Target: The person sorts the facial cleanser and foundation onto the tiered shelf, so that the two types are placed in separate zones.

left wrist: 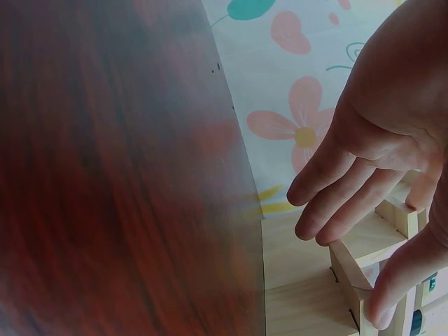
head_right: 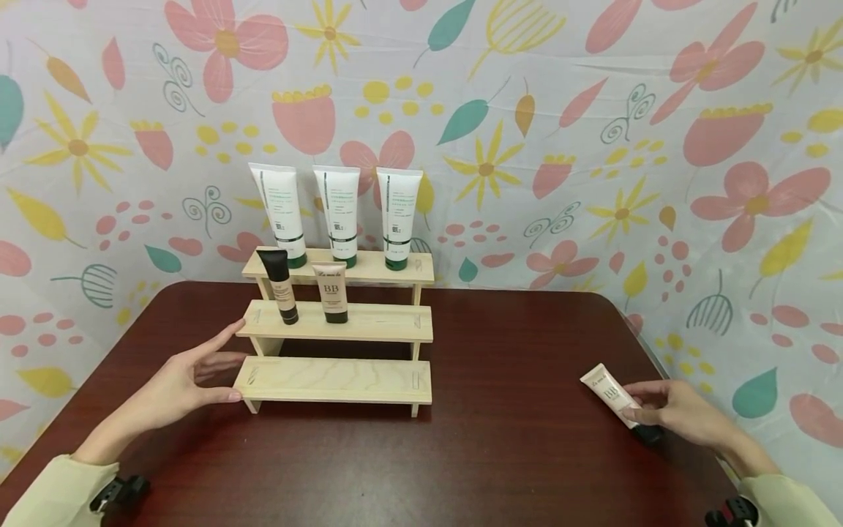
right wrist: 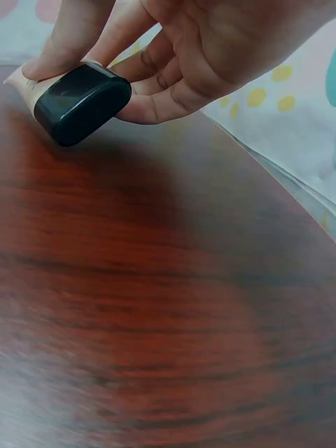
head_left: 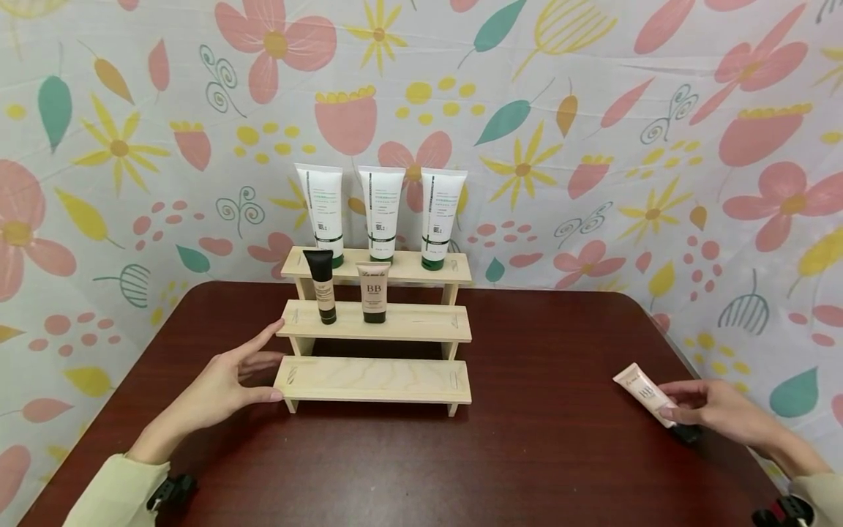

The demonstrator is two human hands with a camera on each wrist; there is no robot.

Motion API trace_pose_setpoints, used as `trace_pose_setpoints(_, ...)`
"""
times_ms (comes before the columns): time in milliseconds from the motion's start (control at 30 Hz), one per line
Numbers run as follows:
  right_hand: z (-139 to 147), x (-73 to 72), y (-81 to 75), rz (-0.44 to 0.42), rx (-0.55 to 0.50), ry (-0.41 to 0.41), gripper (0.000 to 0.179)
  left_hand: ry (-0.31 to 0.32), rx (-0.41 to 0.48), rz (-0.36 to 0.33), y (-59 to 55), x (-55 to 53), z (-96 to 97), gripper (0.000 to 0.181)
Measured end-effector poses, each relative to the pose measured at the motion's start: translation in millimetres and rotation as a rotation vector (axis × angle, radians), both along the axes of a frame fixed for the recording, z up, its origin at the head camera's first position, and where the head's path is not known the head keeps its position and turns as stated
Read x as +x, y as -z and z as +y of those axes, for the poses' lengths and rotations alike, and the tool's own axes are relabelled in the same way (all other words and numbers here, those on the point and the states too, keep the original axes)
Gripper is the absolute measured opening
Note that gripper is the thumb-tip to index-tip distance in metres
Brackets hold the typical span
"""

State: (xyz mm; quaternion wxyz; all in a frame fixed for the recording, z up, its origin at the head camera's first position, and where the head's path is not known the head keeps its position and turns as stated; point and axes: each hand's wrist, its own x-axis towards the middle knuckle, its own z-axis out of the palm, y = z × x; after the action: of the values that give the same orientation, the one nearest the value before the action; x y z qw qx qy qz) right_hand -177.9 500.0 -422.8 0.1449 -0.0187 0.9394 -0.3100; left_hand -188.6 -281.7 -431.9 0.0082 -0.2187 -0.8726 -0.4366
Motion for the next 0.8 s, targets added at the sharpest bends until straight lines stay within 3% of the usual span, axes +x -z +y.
trace_pose_setpoints(400,-39.0,-0.3,-7.4,0.206,-0.074,-0.028,0.053,0.005,0.006,-0.009,-0.5,-1.1,-0.1,0.109)
trace_pose_setpoints(800,-96.0,-12.5,-24.6,0.239,-0.181,-0.04,0.051,0.01,0.01,-0.019,-1.8,0.5,-0.3,0.109)
